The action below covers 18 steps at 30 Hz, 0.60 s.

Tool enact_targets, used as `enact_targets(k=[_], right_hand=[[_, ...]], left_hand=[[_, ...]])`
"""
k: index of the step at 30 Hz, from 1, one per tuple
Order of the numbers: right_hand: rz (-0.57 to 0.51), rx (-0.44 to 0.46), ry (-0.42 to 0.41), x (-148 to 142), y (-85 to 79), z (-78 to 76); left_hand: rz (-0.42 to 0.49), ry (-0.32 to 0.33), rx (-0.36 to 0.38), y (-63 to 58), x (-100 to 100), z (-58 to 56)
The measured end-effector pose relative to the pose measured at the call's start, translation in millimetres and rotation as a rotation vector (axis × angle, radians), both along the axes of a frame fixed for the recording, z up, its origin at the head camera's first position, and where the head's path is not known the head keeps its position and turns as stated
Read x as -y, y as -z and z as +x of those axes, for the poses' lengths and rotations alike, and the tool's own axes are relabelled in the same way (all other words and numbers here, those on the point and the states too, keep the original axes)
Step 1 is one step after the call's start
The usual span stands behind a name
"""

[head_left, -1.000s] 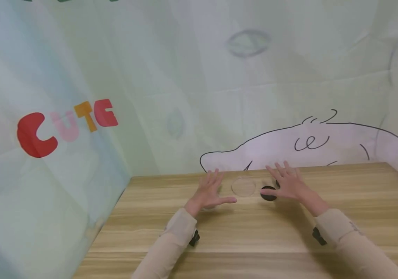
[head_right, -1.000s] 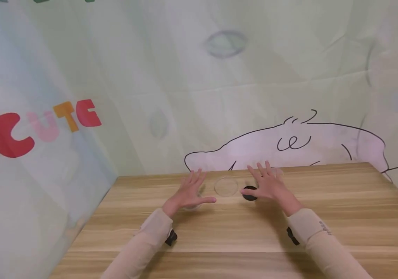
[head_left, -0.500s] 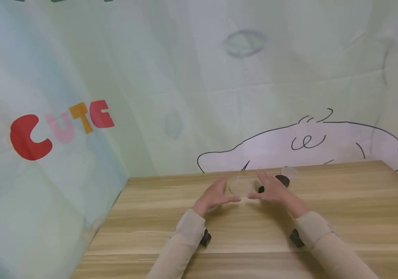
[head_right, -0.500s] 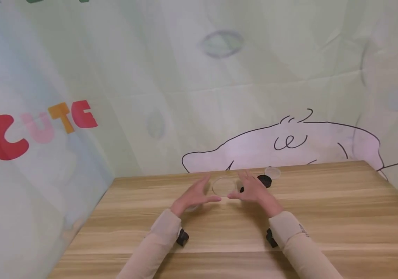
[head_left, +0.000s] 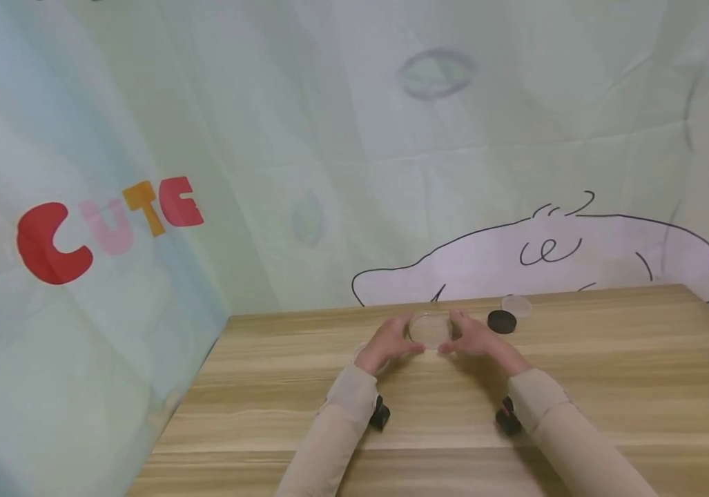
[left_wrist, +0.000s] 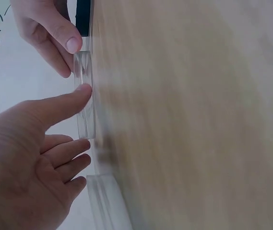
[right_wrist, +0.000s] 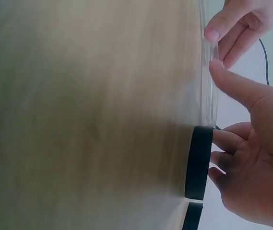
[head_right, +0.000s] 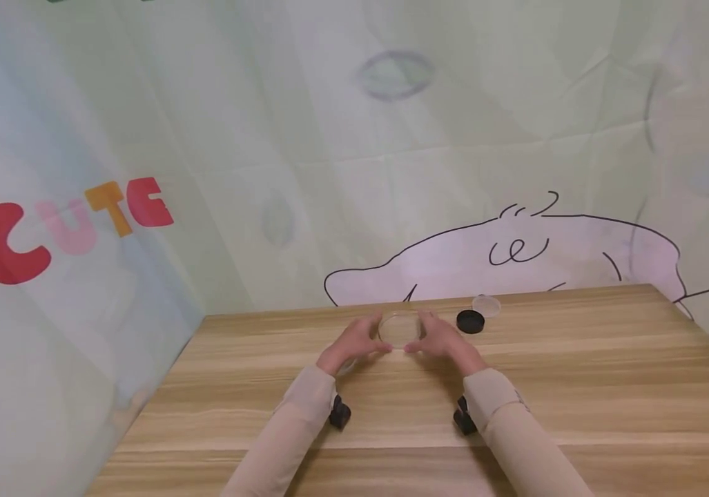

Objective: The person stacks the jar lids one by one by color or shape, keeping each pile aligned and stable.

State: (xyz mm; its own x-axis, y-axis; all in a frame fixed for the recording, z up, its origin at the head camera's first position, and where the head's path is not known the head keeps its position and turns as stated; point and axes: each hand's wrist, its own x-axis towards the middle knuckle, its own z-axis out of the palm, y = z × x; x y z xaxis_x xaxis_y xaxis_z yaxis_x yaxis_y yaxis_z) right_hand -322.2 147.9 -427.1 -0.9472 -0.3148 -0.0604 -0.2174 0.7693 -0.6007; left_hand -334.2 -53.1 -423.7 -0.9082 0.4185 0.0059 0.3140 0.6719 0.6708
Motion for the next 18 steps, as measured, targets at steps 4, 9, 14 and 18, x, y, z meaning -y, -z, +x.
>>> enact_targets(k=[4, 9, 14, 18], right_hand=[[0.005, 0.005, 0.017, 3, -1.0, -2.9], [-0.089, -0.041, 0.017, -1, -3.8, -0.8], [-0.246, -0.022, -0.027, -18, -17.5, 4.5], [-0.29, -0.009, -0.055, -34, -25.7, 8.6]], left_hand=[[-0.045, -0.023, -0.011, 0.2, 0, -5.5], [-0.036, -0.022, -0.071, -2.3, 3, -6.7], [0.086, -0.033, -0.106, -11.5, 3, 1.2], [0.22, -0.032, -0.093, -14.2, -5, 9.6]])
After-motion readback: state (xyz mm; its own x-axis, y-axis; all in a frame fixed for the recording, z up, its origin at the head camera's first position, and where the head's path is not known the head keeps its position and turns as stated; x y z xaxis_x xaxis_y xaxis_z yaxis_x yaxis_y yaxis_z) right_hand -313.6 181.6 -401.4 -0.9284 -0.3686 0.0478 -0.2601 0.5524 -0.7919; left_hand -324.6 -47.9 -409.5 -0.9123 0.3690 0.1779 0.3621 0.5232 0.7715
